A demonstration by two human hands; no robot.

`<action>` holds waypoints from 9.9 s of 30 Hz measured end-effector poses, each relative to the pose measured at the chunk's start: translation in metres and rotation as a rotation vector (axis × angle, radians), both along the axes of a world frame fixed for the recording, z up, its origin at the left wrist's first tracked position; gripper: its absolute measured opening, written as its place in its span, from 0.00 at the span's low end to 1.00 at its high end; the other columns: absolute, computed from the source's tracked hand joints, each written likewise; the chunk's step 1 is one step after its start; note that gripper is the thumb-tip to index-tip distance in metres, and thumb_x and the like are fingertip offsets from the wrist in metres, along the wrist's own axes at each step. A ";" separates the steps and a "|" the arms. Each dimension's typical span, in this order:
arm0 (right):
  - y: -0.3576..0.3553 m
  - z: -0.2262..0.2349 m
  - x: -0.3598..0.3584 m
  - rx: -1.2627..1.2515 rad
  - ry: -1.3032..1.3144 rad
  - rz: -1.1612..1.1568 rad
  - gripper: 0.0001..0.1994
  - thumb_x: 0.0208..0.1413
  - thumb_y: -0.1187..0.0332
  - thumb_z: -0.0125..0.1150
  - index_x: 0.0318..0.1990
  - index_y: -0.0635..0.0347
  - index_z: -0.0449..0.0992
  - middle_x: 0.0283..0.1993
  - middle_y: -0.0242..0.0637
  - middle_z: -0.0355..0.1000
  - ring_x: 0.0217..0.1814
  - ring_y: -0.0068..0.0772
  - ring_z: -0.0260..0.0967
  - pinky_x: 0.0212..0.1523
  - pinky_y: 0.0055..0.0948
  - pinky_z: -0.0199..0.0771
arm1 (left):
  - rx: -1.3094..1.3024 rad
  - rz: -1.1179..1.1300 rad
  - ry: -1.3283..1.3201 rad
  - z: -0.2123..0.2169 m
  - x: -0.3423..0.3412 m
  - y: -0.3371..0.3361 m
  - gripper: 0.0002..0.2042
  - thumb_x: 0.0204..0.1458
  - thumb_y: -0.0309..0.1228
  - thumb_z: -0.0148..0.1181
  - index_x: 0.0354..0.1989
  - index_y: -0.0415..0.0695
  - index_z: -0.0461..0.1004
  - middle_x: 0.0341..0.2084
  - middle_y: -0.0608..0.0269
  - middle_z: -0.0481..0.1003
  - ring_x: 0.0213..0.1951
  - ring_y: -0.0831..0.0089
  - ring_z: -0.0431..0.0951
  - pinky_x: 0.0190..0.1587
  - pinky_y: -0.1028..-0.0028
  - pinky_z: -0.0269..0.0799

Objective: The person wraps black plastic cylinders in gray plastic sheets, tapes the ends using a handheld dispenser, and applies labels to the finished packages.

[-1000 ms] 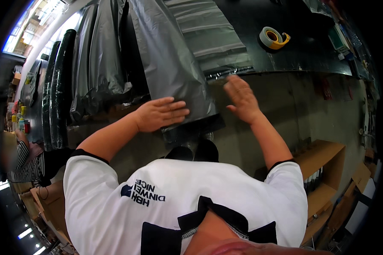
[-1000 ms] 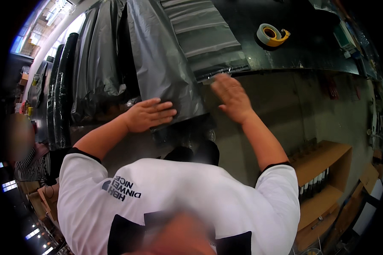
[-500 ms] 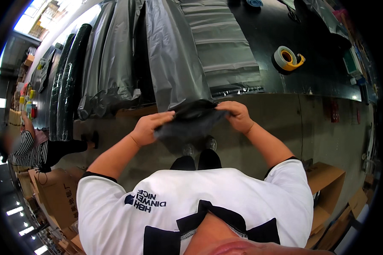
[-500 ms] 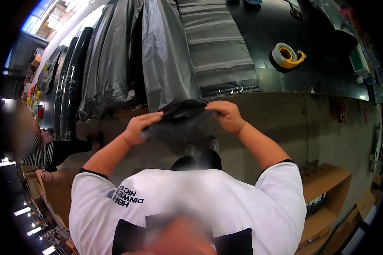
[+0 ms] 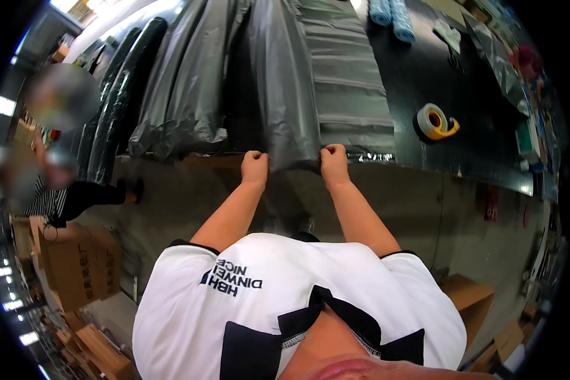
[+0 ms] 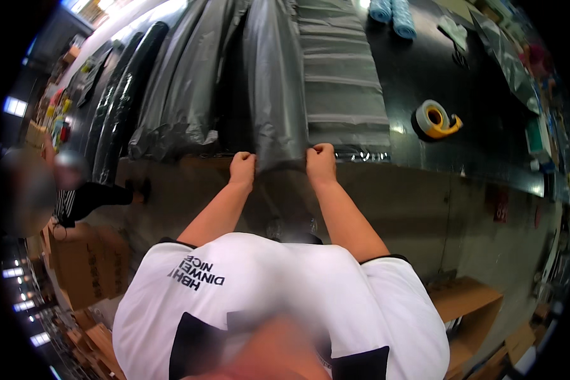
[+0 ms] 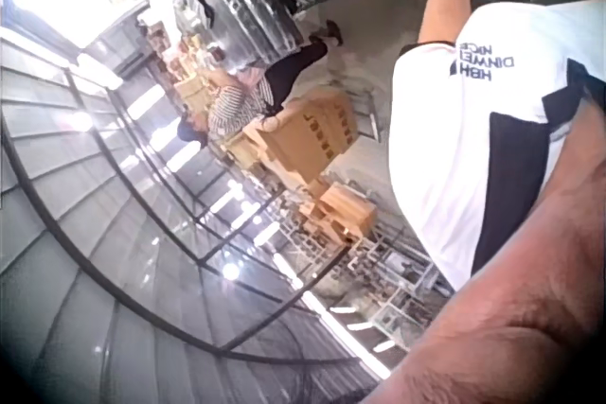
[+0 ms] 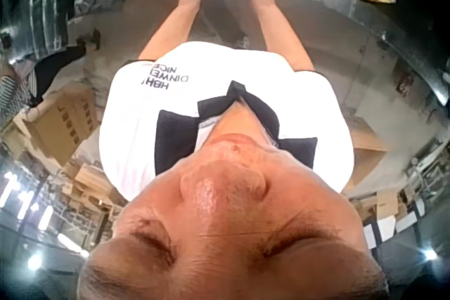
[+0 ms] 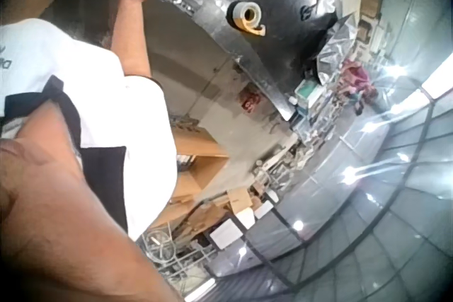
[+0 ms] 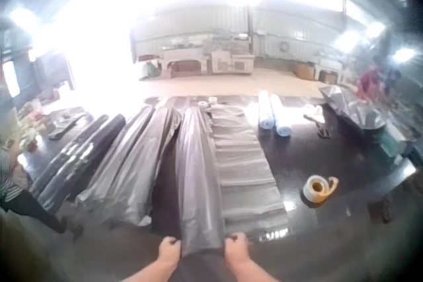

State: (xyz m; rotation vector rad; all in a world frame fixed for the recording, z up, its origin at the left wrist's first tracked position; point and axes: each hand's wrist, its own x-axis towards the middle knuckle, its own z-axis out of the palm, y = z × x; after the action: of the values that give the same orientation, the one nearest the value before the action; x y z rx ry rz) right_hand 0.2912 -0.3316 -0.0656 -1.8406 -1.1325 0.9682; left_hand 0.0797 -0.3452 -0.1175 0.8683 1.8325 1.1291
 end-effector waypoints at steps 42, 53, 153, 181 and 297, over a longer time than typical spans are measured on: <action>0.168 0.076 -0.590 0.526 -0.086 0.472 0.38 0.62 0.49 0.51 0.70 0.66 0.50 0.74 0.52 0.45 0.76 0.49 0.41 0.74 0.40 0.39 | -0.016 -0.285 -0.670 0.153 -0.581 0.051 0.27 0.52 0.39 0.65 0.58 0.39 0.68 0.46 0.60 0.76 0.43 0.73 0.77 0.45 0.72 0.74; 0.175 0.084 -0.610 0.405 -0.913 1.405 0.31 0.60 0.40 0.44 0.64 0.48 0.68 0.72 0.32 0.56 0.79 0.38 0.37 0.76 0.48 0.26 | 0.018 0.077 -1.106 -0.003 -0.590 -0.095 0.34 0.51 0.55 0.63 0.60 0.48 0.62 0.59 0.55 0.65 0.61 0.54 0.64 0.54 0.40 0.64; -0.113 0.121 0.320 -0.348 1.079 0.095 0.36 0.44 0.52 0.70 0.60 0.62 0.70 0.56 0.39 0.73 0.57 0.30 0.69 0.60 0.31 0.66 | 0.516 -1.432 0.565 0.111 0.118 0.103 0.12 0.44 0.37 0.69 0.36 0.47 0.81 0.48 0.61 0.76 0.56 0.58 0.72 0.63 0.54 0.60; -0.223 0.098 0.299 -0.463 1.187 0.083 0.36 0.46 0.48 0.67 0.59 0.61 0.71 0.56 0.39 0.73 0.57 0.30 0.69 0.61 0.31 0.65 | 0.296 -1.401 1.213 0.085 0.167 0.063 0.30 0.37 0.28 0.62 0.55 0.33 0.68 0.53 0.48 0.66 0.58 0.52 0.64 0.57 0.64 0.69; 0.019 0.078 0.120 0.607 -0.658 0.335 0.08 0.48 0.70 0.58 0.27 0.59 0.64 0.26 0.45 0.68 0.31 0.55 0.68 0.31 0.49 0.66 | 0.977 -0.407 0.707 0.094 0.076 0.071 0.04 0.37 0.21 0.55 0.22 0.41 0.68 0.19 0.54 0.68 0.25 0.51 0.71 0.28 0.58 0.67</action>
State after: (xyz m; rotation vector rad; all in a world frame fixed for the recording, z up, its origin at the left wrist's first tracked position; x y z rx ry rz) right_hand 0.4113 -0.3126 0.0120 -1.5005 -1.9210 0.1036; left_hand 0.1555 -0.2741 -0.0237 2.3179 1.3906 1.5608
